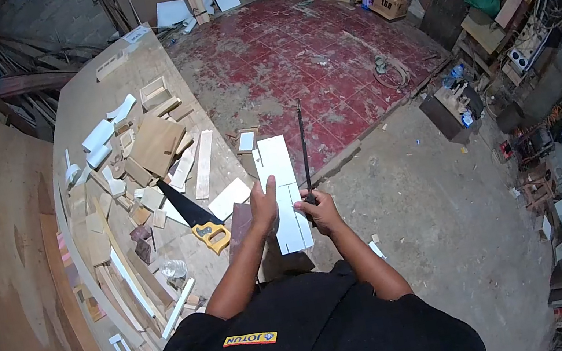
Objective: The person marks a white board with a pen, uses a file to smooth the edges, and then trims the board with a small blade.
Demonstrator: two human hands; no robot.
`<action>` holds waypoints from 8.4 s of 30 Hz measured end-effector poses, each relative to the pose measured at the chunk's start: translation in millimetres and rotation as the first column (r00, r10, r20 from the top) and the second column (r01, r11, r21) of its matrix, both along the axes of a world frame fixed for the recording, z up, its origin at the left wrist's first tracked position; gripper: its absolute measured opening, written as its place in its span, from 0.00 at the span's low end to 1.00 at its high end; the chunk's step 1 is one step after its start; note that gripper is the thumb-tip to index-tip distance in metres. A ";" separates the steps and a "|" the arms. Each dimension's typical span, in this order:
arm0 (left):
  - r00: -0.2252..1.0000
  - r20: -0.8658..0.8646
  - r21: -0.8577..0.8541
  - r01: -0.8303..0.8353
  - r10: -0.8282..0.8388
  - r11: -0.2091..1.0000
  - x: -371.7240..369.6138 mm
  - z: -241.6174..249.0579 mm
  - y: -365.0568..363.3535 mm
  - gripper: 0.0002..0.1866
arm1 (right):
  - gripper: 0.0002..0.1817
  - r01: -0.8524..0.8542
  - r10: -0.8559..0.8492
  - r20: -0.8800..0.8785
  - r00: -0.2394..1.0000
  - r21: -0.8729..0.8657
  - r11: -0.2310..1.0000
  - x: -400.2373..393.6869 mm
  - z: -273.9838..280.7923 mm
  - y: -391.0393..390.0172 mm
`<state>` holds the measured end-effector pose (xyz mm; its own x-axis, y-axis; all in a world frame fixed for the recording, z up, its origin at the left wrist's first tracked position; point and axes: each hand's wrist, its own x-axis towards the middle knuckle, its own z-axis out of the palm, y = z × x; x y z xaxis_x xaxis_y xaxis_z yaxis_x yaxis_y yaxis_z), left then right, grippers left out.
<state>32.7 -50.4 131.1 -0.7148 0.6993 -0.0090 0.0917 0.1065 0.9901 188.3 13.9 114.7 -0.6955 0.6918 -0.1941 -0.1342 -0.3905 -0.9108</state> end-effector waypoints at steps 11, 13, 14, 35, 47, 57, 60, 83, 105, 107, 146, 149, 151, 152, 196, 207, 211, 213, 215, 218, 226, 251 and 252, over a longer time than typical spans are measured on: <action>0.959 -0.197 -0.025 -0.214 0.205 0.977 14.8 -4.6 5.9 0.25 | 0.14 0.106 -0.279 0.271 0.921 0.515 0.851 -21.3 -45.6 6.9; 0.956 -0.202 -0.016 -0.222 0.214 0.975 16.8 -9.5 8.7 0.26 | 0.15 0.107 -0.340 0.317 0.885 0.572 0.813 -24.0 -33.5 2.2; 0.952 -0.204 -0.008 -0.233 0.227 0.972 16.9 -12.0 9.5 0.26 | 0.17 0.098 -0.397 0.361 0.844 0.625 0.775 -23.9 -27.3 0.5; 0.978 -0.009 -0.094 -0.208 0.208 0.974 18.2 -5.7 2.9 0.28 | 0.20 0.074 -0.307 0.274 0.911 0.624 0.778 -13.8 1.3 -8.3; 0.979 -0.052 -0.096 -0.201 0.197 0.975 12.0 -10.2 2.9 0.29 | 0.17 0.080 -0.278 0.232 0.932 0.617 0.783 -13.9 3.0 -4.9; 0.982 -0.007 -0.051 -0.190 0.190 0.980 15.7 -5.9 2.2 0.31 | 0.12 0.010 -0.134 0.232 0.963 0.465 0.885 -9.5 9.0 -0.9; 0.980 0.010 -0.063 -0.200 0.201 0.978 15.3 -8.4 2.4 0.31 | 0.11 0.001 -0.106 0.218 0.970 0.433 0.901 -8.2 12.0 -1.7; 0.894 -0.395 0.154 -0.161 0.210 0.975 12.0 9.0 0.5 0.22 | 0.18 0.001 -0.171 0.301 0.938 0.493 0.870 -5.7 8.7 -6.2; 0.995 -0.074 -0.091 -0.069 0.063 0.993 8.6 14.2 4.8 0.28 | 0.15 0.029 -0.231 0.257 0.938 0.608 0.793 -1.8 17.6 -9.2; 0.994 -0.071 -0.088 -0.084 0.078 0.993 7.0 7.0 6.6 0.31 | 0.14 0.045 -0.236 0.225 0.946 0.626 0.779 -3.2 12.1 -7.3; 0.277 0.929 0.245 0.030 -0.244 0.969 -40.2 -19.9 -12.1 0.27 | 0.13 0.070 -0.068 0.086 0.994 -0.025 0.997 34.3 8.9 12.8; 0.514 0.837 0.176 0.077 -0.190 0.981 -44.0 -32.9 -18.8 0.24 | 0.14 0.020 -0.018 0.020 1.000 -0.119 0.993 36.5 13.6 11.2; 0.638 0.758 0.149 0.034 -0.136 0.988 -42.3 -43.6 -20.5 0.24 | 0.15 0.008 -0.005 0.023 1.000 -0.126 0.992 38.0 19.1 10.7; 0.746 0.662 0.129 -0.015 -0.074 0.992 -41.6 -48.9 -23.4 0.25 | 0.15 -0.006 0.009 0.026 1.000 -0.134 0.991 38.1 21.1 10.7; 0.845 0.219 -0.005 0.501 -0.488 0.865 27.9 -10.3 -62.2 0.21 | 0.20 0.054 -0.056 0.003 0.998 0.227 0.972 7.7 25.5 -21.5; 0.858 0.005 -0.090 0.511 -0.513 0.855 16.5 -5.1 -64.0 0.21 | 0.08 0.131 -0.186 0.145 0.972 0.325 0.937 9.5 26.2 -2.2; 0.862 0.040 -0.023 0.507 -0.506 0.862 19.2 14.4 -65.4 0.19 | 0.08 0.113 -0.193 0.143 0.971 0.436 0.893 9.4 24.9 4.7; 0.883 0.032 -0.149 0.467 -0.467 0.872 18.4 25.9 -67.0 0.17 | 0.07 0.115 -0.181 0.093 0.979 0.481 0.869 7.4 21.5 7.2; 0.888 -0.010 -0.185 0.450 -0.460 0.874 18.6 34.1 -67.1 0.18 | 0.06 0.114 -0.185 0.107 0.977 0.473 0.874 6.9 20.2 8.4; 0.894 -0.079 -0.244 0.412 -0.441 0.878 21.2 48.2 -66.8 0.19 | 0.06 0.146 -0.224 0.107 0.969 0.484 0.863 2.2 14.3 9.1; 0.883 -0.270 -0.275 0.311 -0.383 0.910 30.2 54.7 -65.7 0.22 | 0.07 0.272 -0.361 0.094 0.928 0.490 0.828 -4.0 27.6 4.1; 0.828 0.514 0.066 0.222 -0.224 0.973 29.5 72.8 -63.0 0.14 | 0.14 -0.356 -0.249 0.477 0.843 0.842 0.406 19.6 79.0 -9.4; 0.839 0.484 0.064 0.250 -0.250 0.966 28.4 67.5 -62.9 0.14 | 0.16 -0.401 -0.264 0.507 0.820 0.840 0.366 19.0 75.9 -7.9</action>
<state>61.1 -113.3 198.6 -0.4201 0.8533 -0.3088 -0.3750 0.1466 0.9153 207.2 6.0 190.6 -0.7689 0.6103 0.1903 0.4180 0.7052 -0.5727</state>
